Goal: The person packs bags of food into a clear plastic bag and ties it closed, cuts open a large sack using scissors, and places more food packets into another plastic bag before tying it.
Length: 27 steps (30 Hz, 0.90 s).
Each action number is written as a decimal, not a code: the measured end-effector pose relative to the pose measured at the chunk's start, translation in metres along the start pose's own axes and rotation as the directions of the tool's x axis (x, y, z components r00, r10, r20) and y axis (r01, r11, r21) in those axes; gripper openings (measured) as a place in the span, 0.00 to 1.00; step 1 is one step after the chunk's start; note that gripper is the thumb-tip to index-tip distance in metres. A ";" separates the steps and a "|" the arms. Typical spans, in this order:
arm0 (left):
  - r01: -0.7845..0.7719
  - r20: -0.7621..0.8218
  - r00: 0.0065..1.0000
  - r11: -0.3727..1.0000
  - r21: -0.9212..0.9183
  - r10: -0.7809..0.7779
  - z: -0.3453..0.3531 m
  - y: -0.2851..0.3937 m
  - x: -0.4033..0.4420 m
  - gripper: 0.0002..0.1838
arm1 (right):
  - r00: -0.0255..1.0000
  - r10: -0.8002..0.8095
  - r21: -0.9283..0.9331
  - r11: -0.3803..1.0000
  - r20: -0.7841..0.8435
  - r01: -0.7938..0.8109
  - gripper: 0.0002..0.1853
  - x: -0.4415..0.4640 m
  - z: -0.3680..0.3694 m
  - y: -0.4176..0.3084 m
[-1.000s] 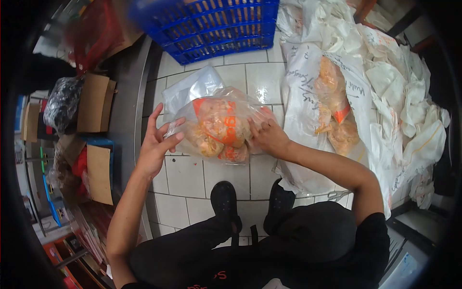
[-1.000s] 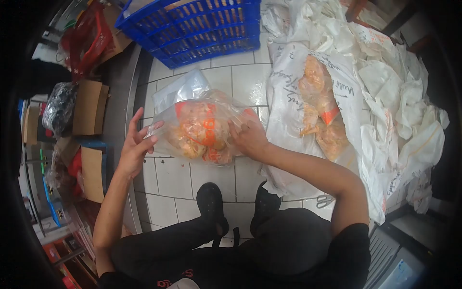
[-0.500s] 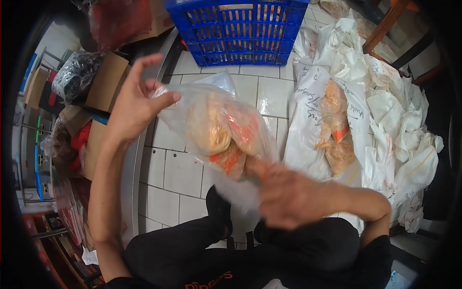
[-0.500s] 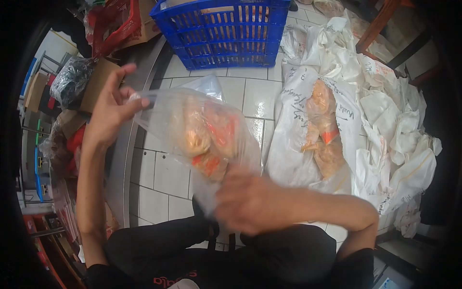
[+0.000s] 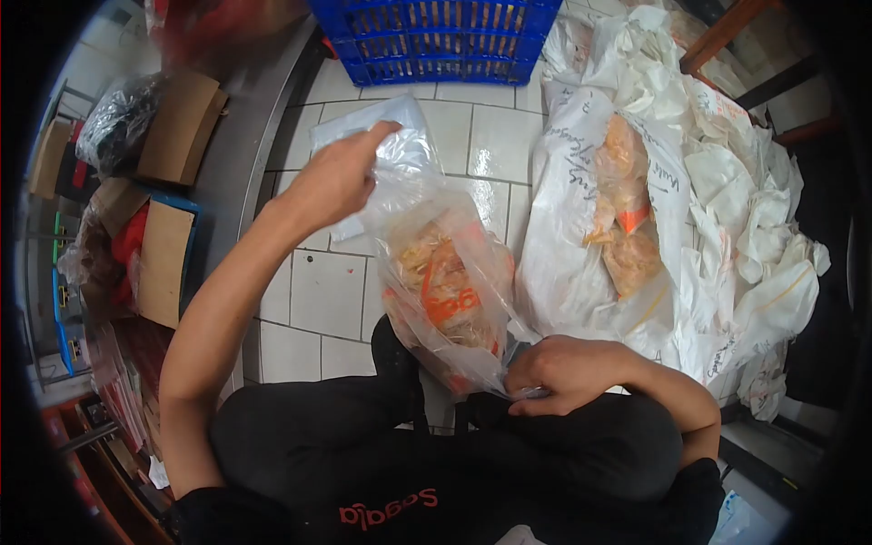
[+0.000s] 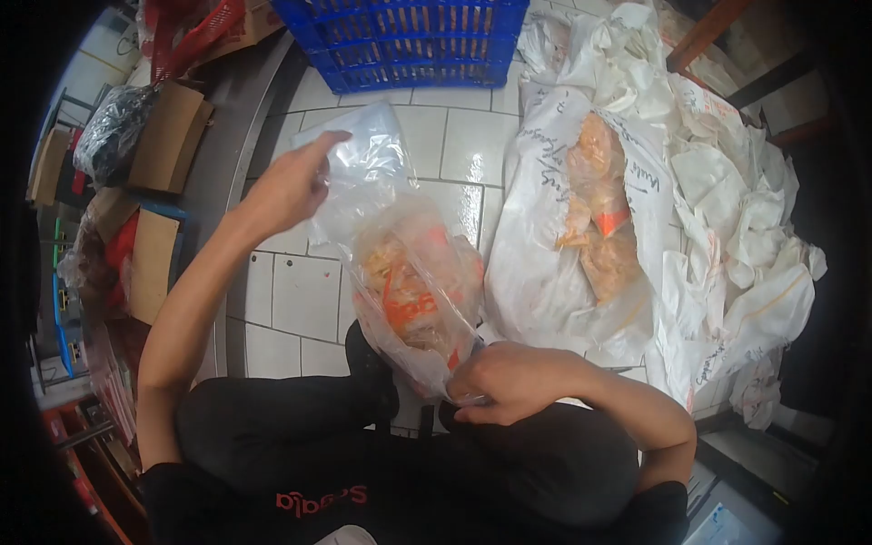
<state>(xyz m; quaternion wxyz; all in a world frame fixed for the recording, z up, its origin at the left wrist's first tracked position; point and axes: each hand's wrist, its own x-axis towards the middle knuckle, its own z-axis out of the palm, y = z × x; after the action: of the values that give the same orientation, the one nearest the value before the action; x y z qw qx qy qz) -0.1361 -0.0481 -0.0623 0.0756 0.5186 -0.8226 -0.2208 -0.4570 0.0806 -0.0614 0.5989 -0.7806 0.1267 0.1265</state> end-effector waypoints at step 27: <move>-0.585 0.068 0.703 0.630 -0.511 0.708 -0.053 0.173 0.000 0.14 | 0.228 -0.733 -0.750 0.661 -0.641 0.017 0.06 0.117 -0.012 -0.057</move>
<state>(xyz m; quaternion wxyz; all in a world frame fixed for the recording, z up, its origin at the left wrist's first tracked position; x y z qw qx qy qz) -0.2589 -0.0003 0.0610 0.1592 0.1183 -0.8809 -0.4297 -0.3271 0.0775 -0.0480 0.1426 -0.8539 0.1839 -0.4655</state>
